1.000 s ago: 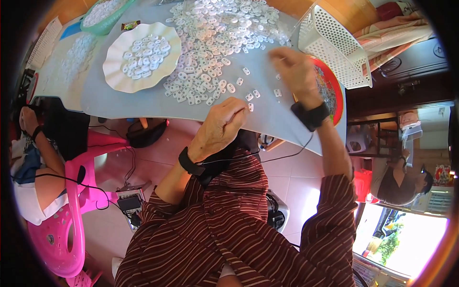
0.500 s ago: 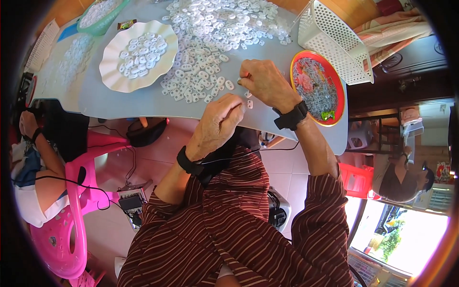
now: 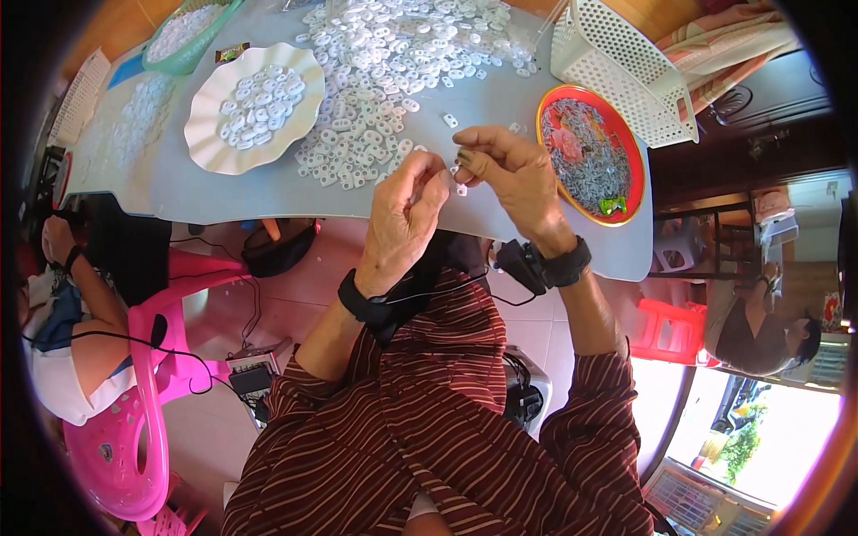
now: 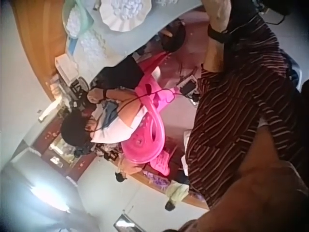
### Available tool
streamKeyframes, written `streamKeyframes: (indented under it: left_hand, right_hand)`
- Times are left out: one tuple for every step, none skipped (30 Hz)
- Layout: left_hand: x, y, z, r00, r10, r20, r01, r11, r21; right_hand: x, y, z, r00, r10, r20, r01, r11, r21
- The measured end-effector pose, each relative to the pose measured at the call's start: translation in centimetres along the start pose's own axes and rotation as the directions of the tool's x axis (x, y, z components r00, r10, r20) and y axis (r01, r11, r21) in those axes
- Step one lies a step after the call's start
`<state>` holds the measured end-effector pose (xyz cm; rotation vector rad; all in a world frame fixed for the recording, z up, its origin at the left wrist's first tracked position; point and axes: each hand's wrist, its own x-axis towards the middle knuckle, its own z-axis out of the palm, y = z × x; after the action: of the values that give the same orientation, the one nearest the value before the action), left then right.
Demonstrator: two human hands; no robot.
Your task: The person picks up a white plastic piece and a small metal part by hand, inserts the metal part into the plastic piece, and places the assembled unit into a red tray.
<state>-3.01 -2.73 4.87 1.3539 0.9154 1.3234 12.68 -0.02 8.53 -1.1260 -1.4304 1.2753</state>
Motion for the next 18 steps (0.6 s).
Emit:
streamKeyframes:
  left_hand:
    - [0.2, -0.1, 0.4, 1.000, -0.001, 0.006, 0.001, 1.000, 0.002]
    - [0.3, -0.3, 0.7, 0.998, 0.051, -0.036, -0.051, 0.999, 0.001]
    - [0.4, -0.6, 0.9, 0.992, 0.102, -0.077, -0.102, 0.995, 0.001]
    - [0.5, -0.9, 1.0, 0.992, 0.102, -0.073, -0.102, 0.995, 0.005]
    - [0.6, -1.2, 1.0, 0.987, 0.148, -0.066, -0.145, 0.988, 0.048]
    - [0.7, -1.4, 1.0, 0.979, 0.195, -0.056, -0.189, 0.978, 0.090]
    - [0.6, -1.3, 0.9, 0.980, 0.192, -0.049, -0.187, 0.978, 0.092]
    - [0.6, -1.0, 0.8, 0.983, 0.179, -0.026, -0.174, 0.975, 0.140]
    - [0.7, -0.7, 0.8, 0.986, 0.166, -0.002, -0.162, 0.969, 0.188]
    - [0.7, -0.3, 0.8, 0.987, 0.163, 0.008, -0.161, 0.969, 0.187]
    - [0.7, 0.1, 0.8, 0.988, 0.152, 0.040, -0.157, 0.966, 0.206]
    - [0.8, 0.4, 0.8, 0.988, 0.140, 0.071, -0.153, 0.962, 0.224]
    - [0.8, 0.6, 0.9, 0.987, 0.138, 0.079, -0.152, 0.962, 0.225]
    - [0.8, 0.9, 0.9, 0.992, 0.098, 0.077, -0.109, 0.983, 0.148]
    - [0.8, 1.0, 1.0, 0.995, 0.058, 0.078, -0.064, 0.996, 0.069]
    - [0.7, 0.7, 1.0, 0.995, 0.057, 0.084, -0.063, 0.995, 0.071]
    - [0.6, 0.3, 1.0, 0.995, 0.046, 0.093, -0.051, 0.997, 0.058]
    - [0.6, 0.0, 1.0, 0.994, 0.035, 0.102, -0.040, 0.998, 0.044]
  right_hand:
    - [-0.4, 0.2, 0.2, 1.000, 0.000, -0.005, 0.000, 1.000, 0.003]
    - [-0.7, 0.5, 0.7, 0.999, -0.027, -0.027, 0.027, 1.000, 0.005]
    - [-1.0, 0.7, 1.0, 0.997, -0.054, -0.050, 0.054, 0.999, 0.007]
    - [-1.3, 0.8, 1.2, 0.996, -0.055, -0.066, 0.056, 0.998, 0.020]
    - [-1.5, 0.8, 1.1, 0.996, -0.054, -0.072, 0.056, 0.998, 0.024]
    - [-1.7, 0.8, 1.1, 0.995, -0.074, -0.072, 0.073, 0.997, -0.024]
    - [-1.8, 0.7, 1.0, 0.993, -0.093, -0.072, 0.088, 0.993, -0.072]
    - [-2.0, 0.7, 0.8, 0.992, -0.092, -0.083, 0.086, 0.994, -0.070]
    - [-2.1, 0.8, 0.6, 0.991, -0.105, -0.078, 0.092, 0.985, -0.145]
    - [-2.1, 0.8, 0.4, 0.991, -0.116, -0.073, 0.097, 0.971, -0.220]
    - [-2.2, 1.0, 0.2, 0.990, -0.115, -0.081, 0.095, 0.972, -0.217]
    - [-2.2, 1.1, -0.1, 0.991, -0.102, -0.081, 0.084, 0.977, -0.198]
    - [-2.3, 1.2, -0.2, 0.993, -0.089, -0.080, 0.074, 0.981, -0.180]
    - [-2.4, 1.3, -0.2, 0.992, -0.089, -0.087, 0.073, 0.982, -0.176]
    - [-2.5, 1.4, -0.2, 0.992, -0.065, -0.111, 0.059, 0.997, -0.051]
    - [-2.5, 1.6, -0.1, 0.991, -0.038, -0.132, 0.048, 0.996, 0.075]
    - [-2.7, 1.6, 0.0, 0.990, -0.039, -0.138, 0.050, 0.996, 0.076]
    - [-2.9, 1.6, 0.1, 0.985, -0.034, -0.167, 0.051, 0.994, 0.096]
